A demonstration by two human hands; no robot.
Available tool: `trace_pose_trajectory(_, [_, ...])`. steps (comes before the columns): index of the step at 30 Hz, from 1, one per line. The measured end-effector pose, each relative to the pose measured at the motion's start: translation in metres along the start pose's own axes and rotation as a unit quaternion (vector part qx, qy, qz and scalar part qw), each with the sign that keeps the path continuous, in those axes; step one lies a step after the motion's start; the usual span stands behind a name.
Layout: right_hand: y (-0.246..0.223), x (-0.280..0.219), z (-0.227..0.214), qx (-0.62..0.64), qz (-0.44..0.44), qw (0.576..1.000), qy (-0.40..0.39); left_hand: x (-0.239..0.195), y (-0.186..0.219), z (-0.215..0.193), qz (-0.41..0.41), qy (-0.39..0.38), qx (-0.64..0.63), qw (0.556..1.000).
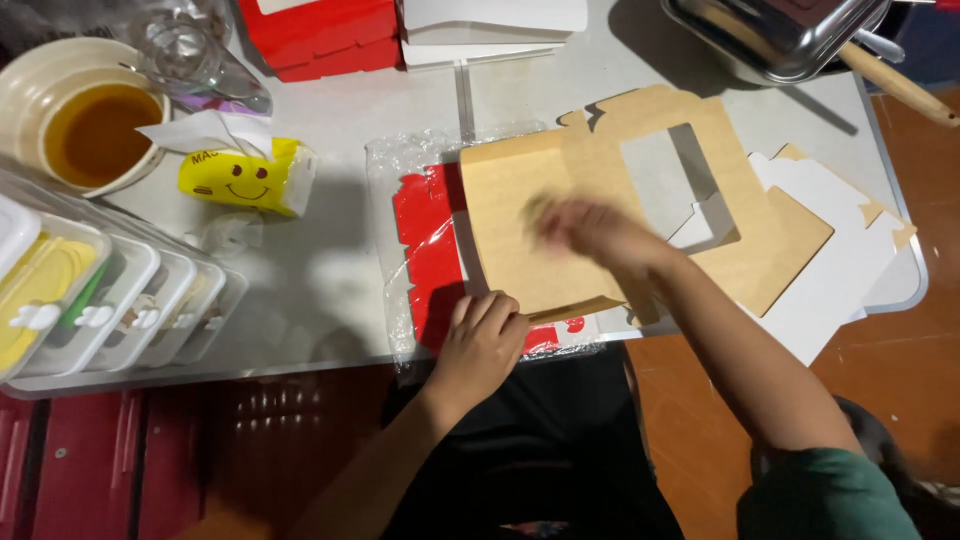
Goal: Assembling cardboard pastry boxes by folding along pre-scored lines and interlocking flaps.
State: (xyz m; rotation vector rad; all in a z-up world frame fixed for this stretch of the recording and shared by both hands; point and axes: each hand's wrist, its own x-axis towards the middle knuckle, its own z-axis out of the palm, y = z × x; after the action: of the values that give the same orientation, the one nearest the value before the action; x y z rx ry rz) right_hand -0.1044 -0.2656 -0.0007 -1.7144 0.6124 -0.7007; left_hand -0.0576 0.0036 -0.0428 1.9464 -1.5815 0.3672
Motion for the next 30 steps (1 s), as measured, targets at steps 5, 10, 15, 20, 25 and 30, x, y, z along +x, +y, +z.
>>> trace_pose_trajectory(5, [-0.008, -0.036, -0.045, -0.037, -0.012, 0.987, -0.153, -0.012, -0.005, 0.005, -0.007, -0.032, 0.042, 0.999])
trace_pose_trajectory(10, [0.029, -0.087, -0.145, -0.134, -0.172, 0.923, 0.316, 0.007, 0.013, -0.029, -0.012, -0.039, 0.102, 0.994])
trace_pose_trajectory(15, [0.052, -0.136, -0.165, 0.133, 0.026, 0.925, 0.355, 0.014, 0.032, -0.015, -0.076, -0.107, 0.217, 0.967])
trace_pose_trajectory(20, [-0.031, -0.135, -0.087, 0.438, 0.168, 0.819, 0.329, 0.012, 0.038, 0.04, -0.031, -0.023, 0.083, 0.996])
trace_pose_trajectory(25, [-0.077, -0.13, -0.037, 0.365, 0.122, 0.903, 0.19, 0.015, 0.045, 0.05, -0.065, -0.034, 0.061, 0.995])
trace_pose_trajectory(30, [-0.068, -0.139, -0.022, 0.13, 0.054, 0.989, 0.045, 0.016, 0.027, 0.05, -0.077, -0.095, 0.031, 0.992])
